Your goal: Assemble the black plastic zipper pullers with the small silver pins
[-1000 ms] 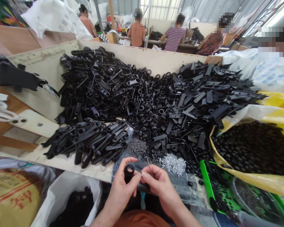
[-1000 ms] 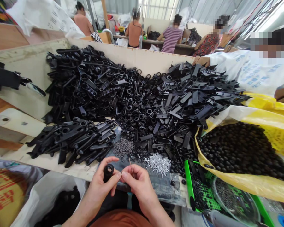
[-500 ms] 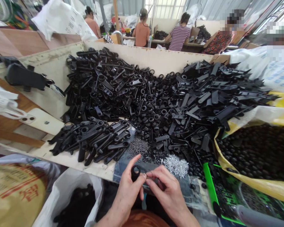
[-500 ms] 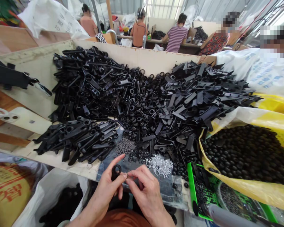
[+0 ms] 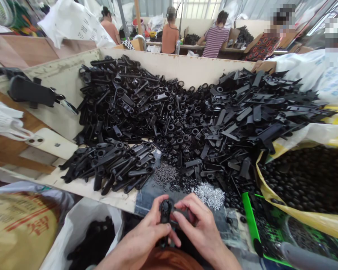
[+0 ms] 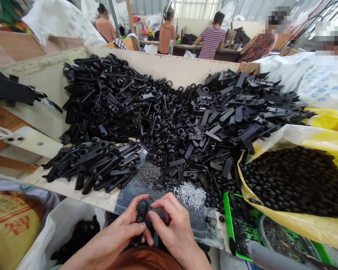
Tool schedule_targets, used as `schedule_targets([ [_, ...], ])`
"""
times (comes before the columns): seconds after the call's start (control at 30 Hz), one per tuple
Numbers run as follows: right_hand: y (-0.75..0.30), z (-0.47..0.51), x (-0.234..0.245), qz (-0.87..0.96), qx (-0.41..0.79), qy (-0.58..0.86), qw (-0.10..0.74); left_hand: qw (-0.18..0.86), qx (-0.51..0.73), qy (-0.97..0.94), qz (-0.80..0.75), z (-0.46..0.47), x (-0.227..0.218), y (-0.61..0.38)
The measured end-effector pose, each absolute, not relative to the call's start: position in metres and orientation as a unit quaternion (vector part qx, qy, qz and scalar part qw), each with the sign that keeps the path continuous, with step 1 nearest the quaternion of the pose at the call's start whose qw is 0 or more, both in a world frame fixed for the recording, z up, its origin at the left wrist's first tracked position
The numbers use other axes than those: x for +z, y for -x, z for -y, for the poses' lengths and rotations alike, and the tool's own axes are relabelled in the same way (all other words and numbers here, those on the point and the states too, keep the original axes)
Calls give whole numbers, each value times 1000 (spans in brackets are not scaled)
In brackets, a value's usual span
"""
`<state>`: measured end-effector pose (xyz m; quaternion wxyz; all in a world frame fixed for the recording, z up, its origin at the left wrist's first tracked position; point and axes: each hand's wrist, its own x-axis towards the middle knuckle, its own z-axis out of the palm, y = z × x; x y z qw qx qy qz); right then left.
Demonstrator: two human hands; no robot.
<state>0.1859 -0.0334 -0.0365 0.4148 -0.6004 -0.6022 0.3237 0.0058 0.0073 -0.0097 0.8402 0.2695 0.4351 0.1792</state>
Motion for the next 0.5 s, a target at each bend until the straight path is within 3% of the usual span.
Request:
schedule_targets([
  [0.2, -177, 29, -27, 666, 304, 564, 382, 822, 183, -287, -457, -9, -13, -7],
  [0.5, -177, 25, -26, 599, 362, 603, 383, 777, 222, -392, -440, -12, -22, -14],
])
